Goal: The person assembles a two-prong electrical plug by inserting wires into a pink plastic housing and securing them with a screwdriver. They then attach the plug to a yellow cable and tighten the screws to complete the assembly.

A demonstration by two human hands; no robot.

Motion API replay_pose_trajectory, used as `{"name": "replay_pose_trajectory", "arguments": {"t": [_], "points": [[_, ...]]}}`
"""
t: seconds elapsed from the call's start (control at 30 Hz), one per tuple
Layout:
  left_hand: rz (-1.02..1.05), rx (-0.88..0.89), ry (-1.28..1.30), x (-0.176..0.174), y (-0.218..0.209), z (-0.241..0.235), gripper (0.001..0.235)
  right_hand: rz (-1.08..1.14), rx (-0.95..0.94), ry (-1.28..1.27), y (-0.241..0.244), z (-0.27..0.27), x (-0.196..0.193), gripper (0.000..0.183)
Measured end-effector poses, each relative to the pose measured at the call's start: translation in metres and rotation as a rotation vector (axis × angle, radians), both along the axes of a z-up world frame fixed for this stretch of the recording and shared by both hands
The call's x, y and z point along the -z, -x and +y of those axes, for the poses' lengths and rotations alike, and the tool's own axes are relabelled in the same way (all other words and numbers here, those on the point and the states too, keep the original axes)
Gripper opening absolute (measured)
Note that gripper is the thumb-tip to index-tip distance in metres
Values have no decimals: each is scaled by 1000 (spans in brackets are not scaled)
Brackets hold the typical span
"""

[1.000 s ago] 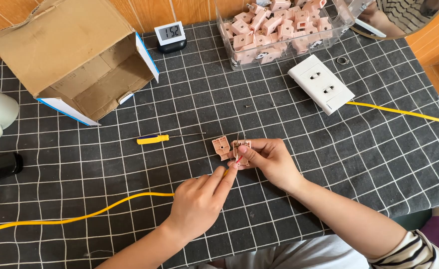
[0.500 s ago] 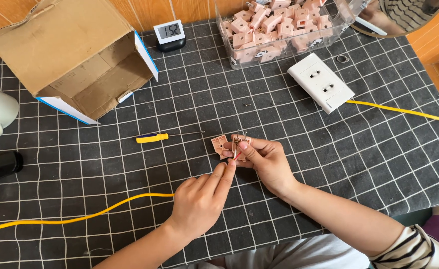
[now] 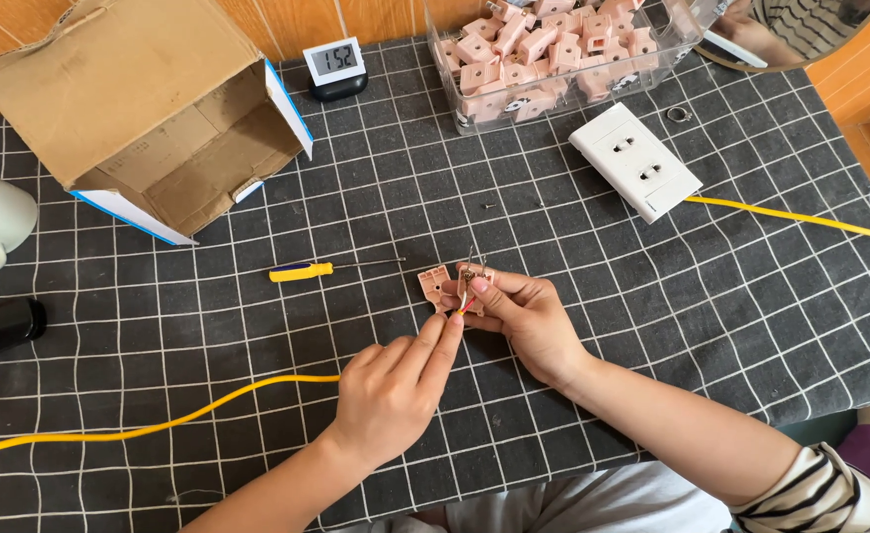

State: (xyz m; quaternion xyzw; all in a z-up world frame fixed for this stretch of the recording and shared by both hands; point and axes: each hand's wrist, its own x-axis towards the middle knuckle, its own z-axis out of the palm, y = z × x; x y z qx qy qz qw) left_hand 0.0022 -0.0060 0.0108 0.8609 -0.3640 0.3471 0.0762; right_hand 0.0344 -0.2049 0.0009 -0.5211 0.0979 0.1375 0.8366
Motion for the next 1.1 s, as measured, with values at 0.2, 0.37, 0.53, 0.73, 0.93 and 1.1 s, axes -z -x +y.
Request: {"name": "replay_pose_trajectory", "arguments": {"t": [0.2, 0.37, 0.53, 0.73, 0.93, 1.1], "points": [[-59, 0, -34, -5, 4, -1, 29, 98, -54, -111, -3, -7, 19, 25], [2, 38, -77, 17, 7, -4, 32, 126, -85, -160, -2, -2, 10, 38], [35, 20, -105, 18, 7, -5, 34, 16, -42, -149, 3, 0, 17, 35], [96, 17, -79, 11, 5, -8, 28, -81, 17, 24, 8, 5, 17, 39], [523, 190, 241, 2, -5, -7, 27, -120, 23, 183, 1, 3, 29, 37], [1071, 209, 546, -8, -28, 3, 24, -156, -86, 124, -2, 0, 36, 36]]}}
